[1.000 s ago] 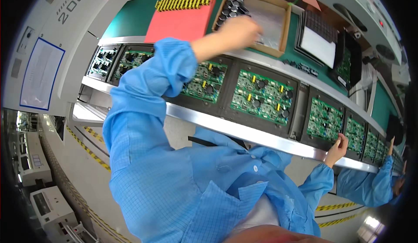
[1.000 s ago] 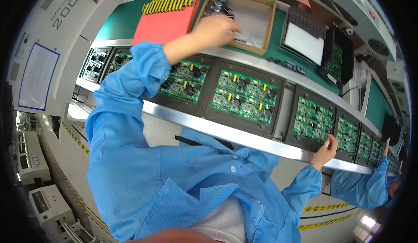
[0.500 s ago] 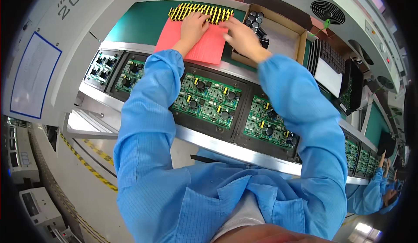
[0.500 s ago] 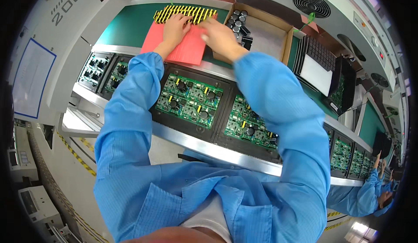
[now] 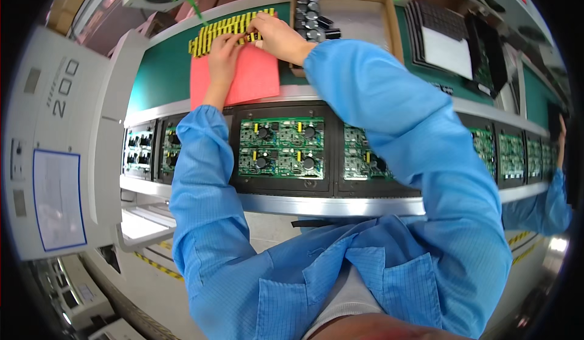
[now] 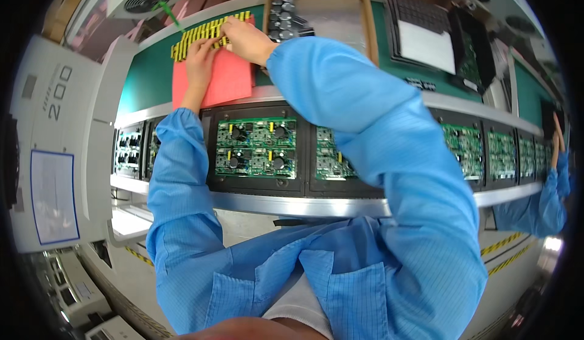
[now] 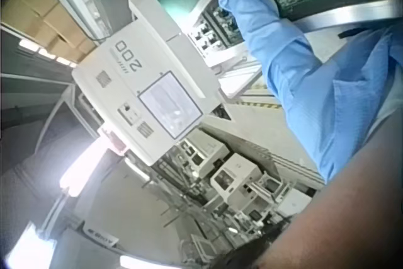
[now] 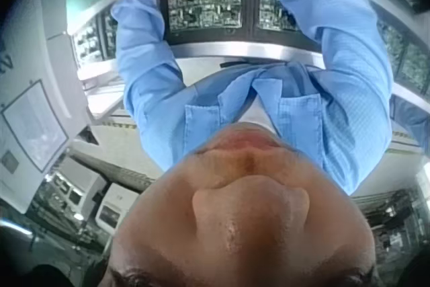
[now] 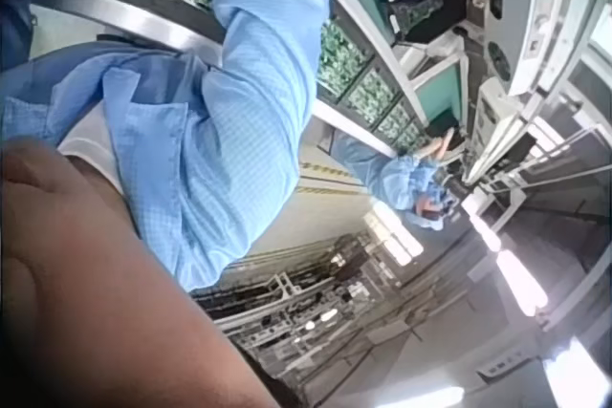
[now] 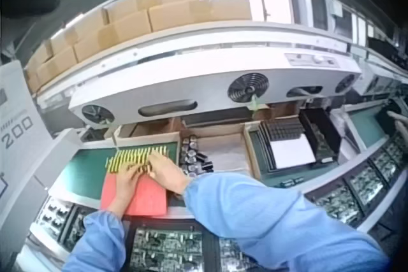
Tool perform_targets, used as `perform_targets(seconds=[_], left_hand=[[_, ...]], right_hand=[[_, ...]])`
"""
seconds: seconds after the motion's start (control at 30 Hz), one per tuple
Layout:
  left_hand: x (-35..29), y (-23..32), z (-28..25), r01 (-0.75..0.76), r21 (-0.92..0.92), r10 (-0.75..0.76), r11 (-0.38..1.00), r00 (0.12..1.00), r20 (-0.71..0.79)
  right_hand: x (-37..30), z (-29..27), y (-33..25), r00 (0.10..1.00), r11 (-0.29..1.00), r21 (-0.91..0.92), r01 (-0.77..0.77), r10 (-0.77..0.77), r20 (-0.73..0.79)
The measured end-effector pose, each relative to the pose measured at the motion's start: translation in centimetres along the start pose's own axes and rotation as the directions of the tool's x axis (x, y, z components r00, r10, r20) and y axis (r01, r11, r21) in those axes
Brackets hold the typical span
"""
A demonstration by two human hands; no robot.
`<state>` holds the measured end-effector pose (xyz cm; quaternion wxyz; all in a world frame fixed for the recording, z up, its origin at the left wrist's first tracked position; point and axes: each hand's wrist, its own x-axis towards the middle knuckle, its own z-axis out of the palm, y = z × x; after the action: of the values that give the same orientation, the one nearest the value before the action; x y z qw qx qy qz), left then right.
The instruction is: Assembling and inspecting electronic components on printed circuit boards on a manufacturing assembly line.
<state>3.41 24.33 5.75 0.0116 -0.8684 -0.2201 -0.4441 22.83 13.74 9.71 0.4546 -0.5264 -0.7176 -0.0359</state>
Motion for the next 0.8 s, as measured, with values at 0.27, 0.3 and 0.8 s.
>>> perform_targets(seconds=[0.27,0.3,0.8], left_hand=[[0.7,5.2,-1.7,0.136,-0.235,-0.178,0.962,0.97,-0.167],[1.2,7.2,-1.8,0.161,-0.279,-0.198,0.947,0.974,-0.113],[3.1,44.8,14.8,-0.141,-0.62,0.537,0.772,0.667,0.517]], right_hand=[[-16.6,-27.7,-2.2,0.995,0.987,-0.136,-0.084,0.09,0.04],[-19.4,-31.3,-0.9,0.977,0.962,-0.173,-0.212,0.214,-0.013],[-43.3,-47.3,5.5,0.792,0.728,-0.37,-0.577,0.609,-0.035]])
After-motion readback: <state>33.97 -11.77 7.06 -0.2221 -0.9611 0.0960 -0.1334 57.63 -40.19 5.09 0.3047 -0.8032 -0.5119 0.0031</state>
